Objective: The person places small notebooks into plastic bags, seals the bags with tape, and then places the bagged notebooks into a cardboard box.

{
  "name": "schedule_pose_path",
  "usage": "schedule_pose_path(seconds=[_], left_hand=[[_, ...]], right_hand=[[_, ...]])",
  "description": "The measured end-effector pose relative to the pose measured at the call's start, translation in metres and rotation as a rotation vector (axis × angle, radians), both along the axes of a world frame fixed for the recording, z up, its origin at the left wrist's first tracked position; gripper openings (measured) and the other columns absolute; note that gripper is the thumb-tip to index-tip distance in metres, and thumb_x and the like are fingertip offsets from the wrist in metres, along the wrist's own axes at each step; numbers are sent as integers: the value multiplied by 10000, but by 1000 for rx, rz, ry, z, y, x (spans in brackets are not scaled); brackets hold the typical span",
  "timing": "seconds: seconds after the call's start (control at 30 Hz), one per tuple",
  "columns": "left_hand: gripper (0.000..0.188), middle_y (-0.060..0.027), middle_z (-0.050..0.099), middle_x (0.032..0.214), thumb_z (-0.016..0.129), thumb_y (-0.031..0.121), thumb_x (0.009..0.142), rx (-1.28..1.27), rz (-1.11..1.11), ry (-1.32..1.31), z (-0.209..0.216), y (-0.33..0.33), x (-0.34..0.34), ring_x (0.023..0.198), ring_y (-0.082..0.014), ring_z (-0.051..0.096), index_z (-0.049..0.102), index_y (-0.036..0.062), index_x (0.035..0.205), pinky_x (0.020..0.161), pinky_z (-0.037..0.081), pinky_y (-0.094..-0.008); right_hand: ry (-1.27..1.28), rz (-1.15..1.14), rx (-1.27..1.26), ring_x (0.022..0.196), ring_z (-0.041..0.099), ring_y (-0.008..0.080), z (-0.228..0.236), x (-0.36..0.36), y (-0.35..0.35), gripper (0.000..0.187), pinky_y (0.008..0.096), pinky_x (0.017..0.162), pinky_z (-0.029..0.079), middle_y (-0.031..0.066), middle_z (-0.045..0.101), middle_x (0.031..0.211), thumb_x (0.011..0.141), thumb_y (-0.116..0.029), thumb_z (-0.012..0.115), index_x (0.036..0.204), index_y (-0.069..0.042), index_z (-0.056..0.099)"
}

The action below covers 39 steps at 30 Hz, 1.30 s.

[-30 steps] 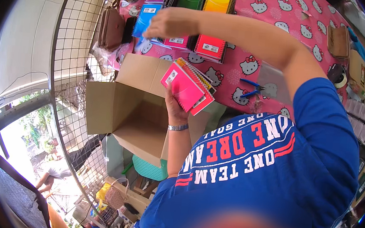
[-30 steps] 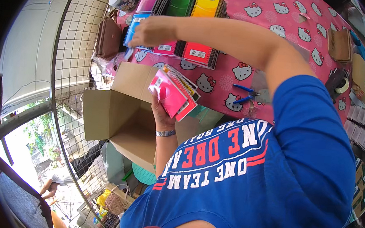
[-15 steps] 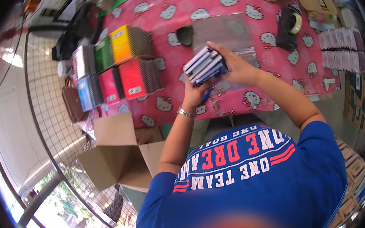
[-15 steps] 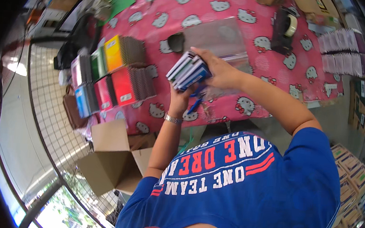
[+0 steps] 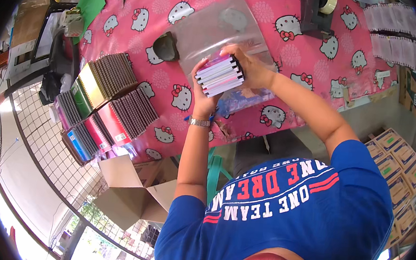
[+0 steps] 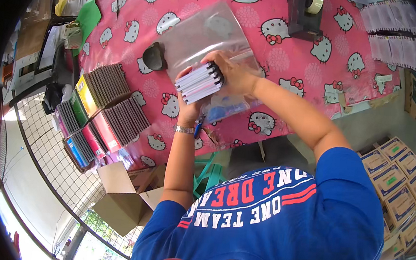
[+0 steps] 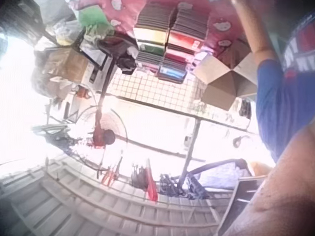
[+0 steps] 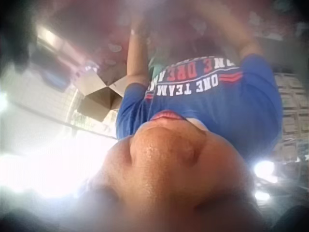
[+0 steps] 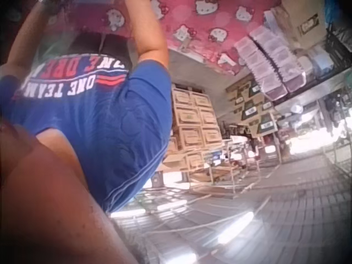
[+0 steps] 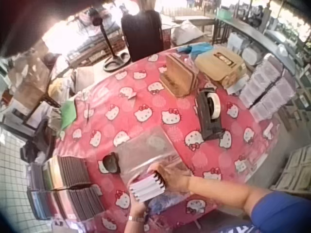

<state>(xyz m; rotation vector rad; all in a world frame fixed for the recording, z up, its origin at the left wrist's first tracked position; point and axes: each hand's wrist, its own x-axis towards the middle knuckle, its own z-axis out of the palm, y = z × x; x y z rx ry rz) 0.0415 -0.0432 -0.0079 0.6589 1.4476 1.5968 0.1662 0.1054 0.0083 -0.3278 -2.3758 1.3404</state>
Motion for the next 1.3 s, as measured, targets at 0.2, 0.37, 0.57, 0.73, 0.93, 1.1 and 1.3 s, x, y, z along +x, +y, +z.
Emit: schedule_pose_path(seconds=[0.2, 0.37, 0.57, 0.73, 0.93, 1.1, 1.3], left_hand=[[792, -104, 456, 1254, 816, 78, 628, -16, -111, 560, -27, 7, -4, 1173, -220, 467, 363, 57, 1278, 1011, 389, -337], [704, -108, 482, 1221, 797, 86, 657, -58, -142, 513, -31, 3, -5, 1144, -228, 492, 390, 45, 1230, 998, 397, -330], [697, -91, 533, 1193, 752, -40, 647, -115, -238, 375, -7, 3, -21, 1132, -190, 514, 426, 28, 1260, 983, 418, -319], [644, -100, 547, 1248, 681, -78, 723, -183, -371, -210, 44, 39, -85, 1097, -184, 556, 451, -25, 1323, 946, 454, -300], [430, -122, 623, 1092, 623, -8, 776, -391, -253, -73, 27, 62, -75, 955, -178, 600, 577, -44, 1202, 867, 482, -300], [419, -125, 632, 1062, 622, -22, 752, -370, -210, -177, 23, 66, -73, 951, -185, 602, 591, -64, 1167, 847, 485, -297], [443, -123, 619, 1104, 650, 5, 734, -457, -207, -148, 25, 65, -77, 946, -179, 589, 590, -51, 1169, 858, 463, -280]], right_hand=[[16, 71, -7, 1298, 366, 335, 3, 4, 9, 841, 438, 1042, 344, 141, 434, 1242, 615, -189, 800, 1295, -59, 322], [-87, -6, 443, 1255, 392, 334, 99, -5, -15, 869, 420, 1094, 300, 163, 444, 1250, 661, -278, 792, 1330, 3, 316], [-399, -113, 750, 1126, 473, 320, 80, 0, -21, 744, 457, 1032, 331, 147, 487, 1188, 764, -506, 644, 1249, 14, 426], [-404, -573, -78, 1005, 571, 318, 46, 4, -3, 713, 388, 884, 433, 198, 590, 1045, 827, -593, 569, 1147, 41, 505], [-508, -799, -607, 1000, 610, 383, 5, -4, -4, 875, 396, 850, 473, 286, 616, 1038, 826, -700, 483, 1130, 121, 481], [-420, -887, 24, 1113, 547, 379, -3, 10, -8, 812, 413, 940, 421, 263, 582, 1151, 831, -656, 511, 1111, 105, 533], [-341, -90, 322, 999, 582, 283, 10, 33, -67, 300, 398, 886, 456, 90, 622, 1009, 757, -291, 668, 971, -83, 639]])
